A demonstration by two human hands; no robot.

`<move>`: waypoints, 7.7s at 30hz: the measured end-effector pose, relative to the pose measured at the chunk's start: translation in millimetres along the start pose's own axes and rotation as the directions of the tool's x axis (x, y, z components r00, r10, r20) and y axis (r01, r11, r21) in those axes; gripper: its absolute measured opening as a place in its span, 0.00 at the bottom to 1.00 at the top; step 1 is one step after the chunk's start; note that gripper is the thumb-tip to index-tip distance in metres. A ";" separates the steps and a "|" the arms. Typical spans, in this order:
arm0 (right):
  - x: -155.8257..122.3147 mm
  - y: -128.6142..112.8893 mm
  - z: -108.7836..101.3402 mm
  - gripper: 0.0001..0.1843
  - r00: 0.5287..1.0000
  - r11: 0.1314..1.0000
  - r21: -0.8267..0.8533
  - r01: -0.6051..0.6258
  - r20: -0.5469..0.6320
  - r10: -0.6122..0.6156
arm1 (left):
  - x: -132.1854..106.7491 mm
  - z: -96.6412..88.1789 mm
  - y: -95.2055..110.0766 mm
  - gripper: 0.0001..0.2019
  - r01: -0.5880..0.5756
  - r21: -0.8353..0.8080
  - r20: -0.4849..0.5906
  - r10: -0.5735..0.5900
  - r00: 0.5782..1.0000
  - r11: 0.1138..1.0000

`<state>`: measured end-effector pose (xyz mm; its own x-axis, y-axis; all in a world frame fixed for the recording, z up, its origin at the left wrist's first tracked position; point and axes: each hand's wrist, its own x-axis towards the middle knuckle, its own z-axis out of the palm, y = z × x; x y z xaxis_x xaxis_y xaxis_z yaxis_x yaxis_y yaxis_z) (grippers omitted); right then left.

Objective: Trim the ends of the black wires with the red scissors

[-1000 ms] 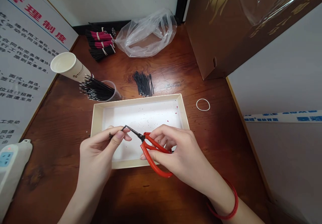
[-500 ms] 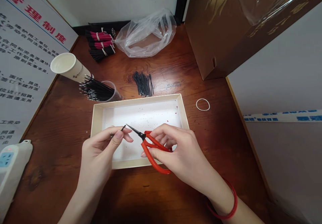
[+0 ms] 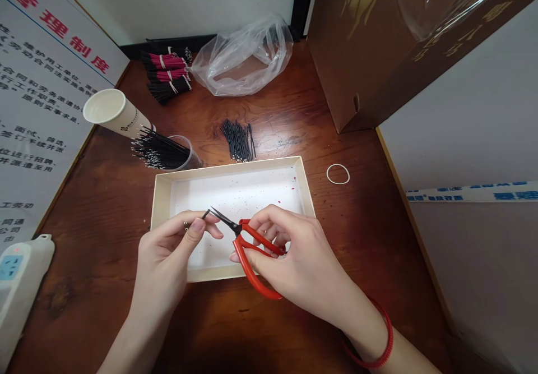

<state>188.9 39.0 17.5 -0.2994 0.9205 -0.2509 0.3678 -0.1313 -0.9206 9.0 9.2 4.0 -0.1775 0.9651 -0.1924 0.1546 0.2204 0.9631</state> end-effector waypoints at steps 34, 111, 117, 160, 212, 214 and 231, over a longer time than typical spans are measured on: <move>-0.9 1.6 0.2 0.12 0.998 0.998 0.014 -0.068 0.018 0.068 | 0.6 1.9 -2.0 0.05 0.014 -0.077 0.007 -0.014 1.000 0.997; -4.0 -0.1 -3.8 0.04 0.997 0.998 -0.044 -0.036 0.063 0.038 | 1.7 3.0 1.3 0.10 0.044 -0.017 0.017 -0.044 0.999 0.999; -4.1 -0.8 -4.2 0.07 0.999 0.998 -0.065 -0.029 0.025 0.030 | 1.5 2.4 1.8 0.11 0.038 -0.008 0.017 -0.037 0.999 0.999; -4.3 2.1 -5.7 0.03 1.000 0.994 -0.109 -0.002 0.022 0.005 | 1.6 2.2 1.1 0.12 0.023 0.021 0.033 -0.024 0.999 1.000; -3.4 0.7 -1.0 0.05 0.997 0.996 -0.059 -0.059 0.049 0.062 | 3.0 3.5 1.7 0.15 0.061 -0.006 0.035 -0.061 0.998 0.998; -3.2 0.0 -0.8 0.06 0.998 0.996 -0.059 -0.059 0.028 0.061 | 2.9 3.4 1.9 0.15 0.061 -0.004 0.032 -0.061 0.998 0.998; -5.3 -1.5 -0.2 0.05 0.999 0.997 -0.064 -0.036 0.039 0.038 | 2.5 3.2 1.1 0.15 0.054 -0.021 0.041 -0.053 0.998 0.998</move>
<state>190.1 34.4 20.2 -0.3189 0.9000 -0.2971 0.4334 -0.1403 -0.8902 11.8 12.4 4.0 -0.1449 0.9572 -0.2505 0.1242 0.2688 0.9552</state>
